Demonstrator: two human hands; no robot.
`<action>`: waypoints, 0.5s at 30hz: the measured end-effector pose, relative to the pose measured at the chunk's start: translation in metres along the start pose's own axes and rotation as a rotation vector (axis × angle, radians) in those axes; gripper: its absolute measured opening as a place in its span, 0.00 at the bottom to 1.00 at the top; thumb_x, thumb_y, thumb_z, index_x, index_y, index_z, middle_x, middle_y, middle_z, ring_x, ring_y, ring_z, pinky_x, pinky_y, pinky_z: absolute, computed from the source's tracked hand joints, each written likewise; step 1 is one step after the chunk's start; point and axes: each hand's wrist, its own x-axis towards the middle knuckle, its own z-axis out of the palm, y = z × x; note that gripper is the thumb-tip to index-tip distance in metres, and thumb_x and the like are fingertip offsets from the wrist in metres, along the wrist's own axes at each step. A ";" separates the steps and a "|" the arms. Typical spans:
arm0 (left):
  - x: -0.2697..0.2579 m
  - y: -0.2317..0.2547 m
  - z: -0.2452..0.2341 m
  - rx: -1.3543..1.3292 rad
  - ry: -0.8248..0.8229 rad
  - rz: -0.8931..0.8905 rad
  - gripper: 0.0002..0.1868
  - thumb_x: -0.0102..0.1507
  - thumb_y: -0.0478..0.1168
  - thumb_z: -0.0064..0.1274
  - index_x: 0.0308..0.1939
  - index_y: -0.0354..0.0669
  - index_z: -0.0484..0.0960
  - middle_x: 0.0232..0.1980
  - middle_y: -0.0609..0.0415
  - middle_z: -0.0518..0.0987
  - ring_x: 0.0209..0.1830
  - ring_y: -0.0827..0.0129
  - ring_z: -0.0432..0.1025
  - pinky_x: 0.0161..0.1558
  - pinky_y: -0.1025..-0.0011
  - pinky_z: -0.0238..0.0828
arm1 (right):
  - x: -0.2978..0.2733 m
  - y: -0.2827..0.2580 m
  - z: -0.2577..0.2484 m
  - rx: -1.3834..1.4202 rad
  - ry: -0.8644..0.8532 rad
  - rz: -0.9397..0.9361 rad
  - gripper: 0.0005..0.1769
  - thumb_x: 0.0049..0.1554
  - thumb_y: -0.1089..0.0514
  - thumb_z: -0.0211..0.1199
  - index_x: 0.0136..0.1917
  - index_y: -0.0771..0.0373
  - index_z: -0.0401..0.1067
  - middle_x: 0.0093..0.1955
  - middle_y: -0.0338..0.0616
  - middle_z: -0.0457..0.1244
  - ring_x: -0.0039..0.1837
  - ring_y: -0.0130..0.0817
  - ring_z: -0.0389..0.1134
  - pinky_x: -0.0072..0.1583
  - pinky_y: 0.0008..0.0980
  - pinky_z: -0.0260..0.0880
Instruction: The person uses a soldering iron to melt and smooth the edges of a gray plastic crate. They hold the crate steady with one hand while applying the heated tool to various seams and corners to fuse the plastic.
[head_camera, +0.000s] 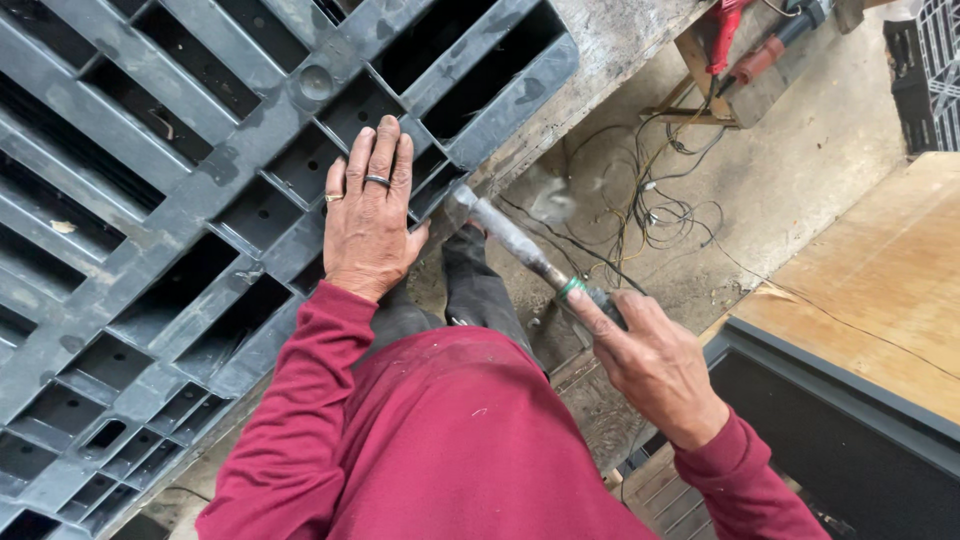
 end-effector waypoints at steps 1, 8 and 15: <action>0.000 0.000 0.000 -0.003 -0.002 0.000 0.58 0.52 0.53 0.70 0.80 0.39 0.58 0.84 0.50 0.51 0.82 0.55 0.48 0.76 0.53 0.45 | 0.001 0.001 -0.002 -0.004 -0.017 0.018 0.38 0.49 0.62 0.68 0.73 0.50 0.67 0.51 0.47 0.61 0.49 0.41 0.66 0.45 0.37 0.69; -0.001 0.000 0.000 0.007 0.001 0.000 0.58 0.52 0.53 0.70 0.80 0.39 0.57 0.84 0.51 0.50 0.83 0.55 0.47 0.76 0.53 0.45 | 0.004 -0.007 -0.004 0.016 -0.028 -0.022 0.38 0.49 0.62 0.68 0.73 0.51 0.67 0.48 0.44 0.61 0.48 0.40 0.65 0.45 0.37 0.68; 0.001 0.001 -0.002 0.022 0.004 0.027 0.59 0.53 0.53 0.71 0.80 0.37 0.55 0.84 0.48 0.49 0.83 0.54 0.47 0.76 0.52 0.46 | -0.013 -0.010 0.009 0.052 0.020 0.135 0.40 0.47 0.60 0.69 0.73 0.51 0.67 0.46 0.47 0.60 0.47 0.43 0.66 0.45 0.39 0.68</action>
